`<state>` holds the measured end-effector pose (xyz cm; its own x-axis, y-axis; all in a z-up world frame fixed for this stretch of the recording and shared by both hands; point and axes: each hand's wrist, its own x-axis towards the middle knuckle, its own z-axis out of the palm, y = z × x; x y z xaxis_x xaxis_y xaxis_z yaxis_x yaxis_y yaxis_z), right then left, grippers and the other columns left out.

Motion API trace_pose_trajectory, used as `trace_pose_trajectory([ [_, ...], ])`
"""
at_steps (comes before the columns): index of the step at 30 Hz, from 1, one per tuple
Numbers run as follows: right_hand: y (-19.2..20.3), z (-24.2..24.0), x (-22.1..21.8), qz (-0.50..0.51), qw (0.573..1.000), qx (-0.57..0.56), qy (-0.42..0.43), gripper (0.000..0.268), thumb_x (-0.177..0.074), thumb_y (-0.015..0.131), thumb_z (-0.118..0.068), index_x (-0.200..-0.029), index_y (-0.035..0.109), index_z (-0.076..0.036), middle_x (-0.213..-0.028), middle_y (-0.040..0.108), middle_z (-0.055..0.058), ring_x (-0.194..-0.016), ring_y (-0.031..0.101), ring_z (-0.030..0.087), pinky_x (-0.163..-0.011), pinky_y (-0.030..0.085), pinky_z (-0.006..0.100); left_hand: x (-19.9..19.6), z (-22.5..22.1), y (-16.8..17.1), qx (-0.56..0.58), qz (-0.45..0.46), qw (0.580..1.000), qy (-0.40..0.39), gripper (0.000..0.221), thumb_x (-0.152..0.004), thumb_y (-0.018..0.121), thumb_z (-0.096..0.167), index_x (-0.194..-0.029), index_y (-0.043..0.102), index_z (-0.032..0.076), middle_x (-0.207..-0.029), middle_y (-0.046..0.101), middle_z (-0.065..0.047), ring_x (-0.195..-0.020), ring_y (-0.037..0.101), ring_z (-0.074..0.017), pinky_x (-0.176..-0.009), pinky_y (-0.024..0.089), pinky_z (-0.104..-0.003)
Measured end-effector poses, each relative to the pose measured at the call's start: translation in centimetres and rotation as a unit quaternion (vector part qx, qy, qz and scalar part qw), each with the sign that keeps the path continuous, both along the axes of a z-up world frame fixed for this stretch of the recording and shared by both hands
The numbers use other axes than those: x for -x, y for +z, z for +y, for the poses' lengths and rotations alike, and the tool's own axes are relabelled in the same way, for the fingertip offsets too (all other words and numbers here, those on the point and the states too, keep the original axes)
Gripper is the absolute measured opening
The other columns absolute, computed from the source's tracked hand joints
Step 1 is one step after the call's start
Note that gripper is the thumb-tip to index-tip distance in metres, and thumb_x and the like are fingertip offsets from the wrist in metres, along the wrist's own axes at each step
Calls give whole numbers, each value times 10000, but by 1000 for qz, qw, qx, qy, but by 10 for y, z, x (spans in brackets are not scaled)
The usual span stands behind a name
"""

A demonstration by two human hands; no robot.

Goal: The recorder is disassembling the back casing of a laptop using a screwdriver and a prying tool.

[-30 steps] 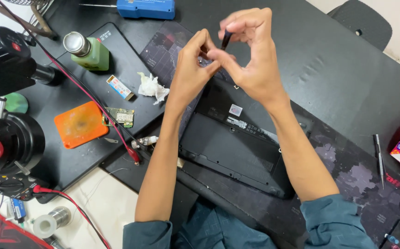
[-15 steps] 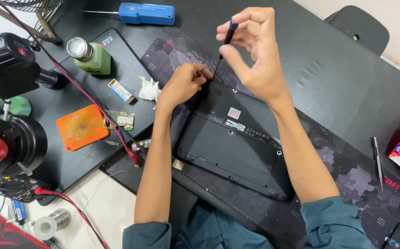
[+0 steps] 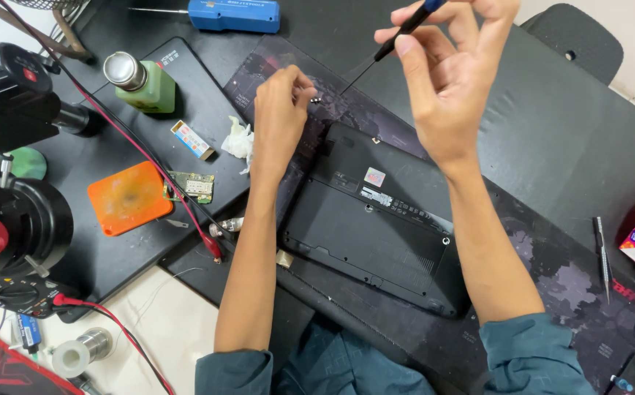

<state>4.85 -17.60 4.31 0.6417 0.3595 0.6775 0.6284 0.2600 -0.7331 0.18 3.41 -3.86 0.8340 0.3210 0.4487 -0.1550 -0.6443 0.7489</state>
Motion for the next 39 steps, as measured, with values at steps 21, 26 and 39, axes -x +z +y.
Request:
trace_pose_trajectory([
  [21, -9, 7, 48, 117, 971, 102, 184, 434, -1105, 628, 133, -1364, 359, -86, -1212, 625, 146, -1094, 722, 212, -998, 606, 316, 13, 14, 39, 187, 18, 976, -107, 138, -984, 711, 107, -1034, 715, -21, -794, 677, -10, -662, 596, -40, -575, 491, -235],
  [26, -19, 9, 52, 68, 979, 110, 155, 458, -1104, 678, 128, -1359, 360, -82, -1221, 598, 129, -1105, 700, 183, -1007, 599, 299, 40, 11, 77, 222, -34, 959, -171, 151, -1059, 670, 105, -1108, 712, -31, -870, 668, -2, -763, 632, -47, -674, 537, -218],
  [39, -18, 17, 73, 36, 994, 44, 98, 414, -1038, 791, 153, -1147, 440, -38, -1082, 525, 84, -968, 632, 149, -892, 627, 284, 102, 24, 76, 55, 123, 925, -357, 183, -1028, 638, 56, -1195, 658, -16, -992, 759, -98, -907, 698, -133, -831, 550, -312],
])
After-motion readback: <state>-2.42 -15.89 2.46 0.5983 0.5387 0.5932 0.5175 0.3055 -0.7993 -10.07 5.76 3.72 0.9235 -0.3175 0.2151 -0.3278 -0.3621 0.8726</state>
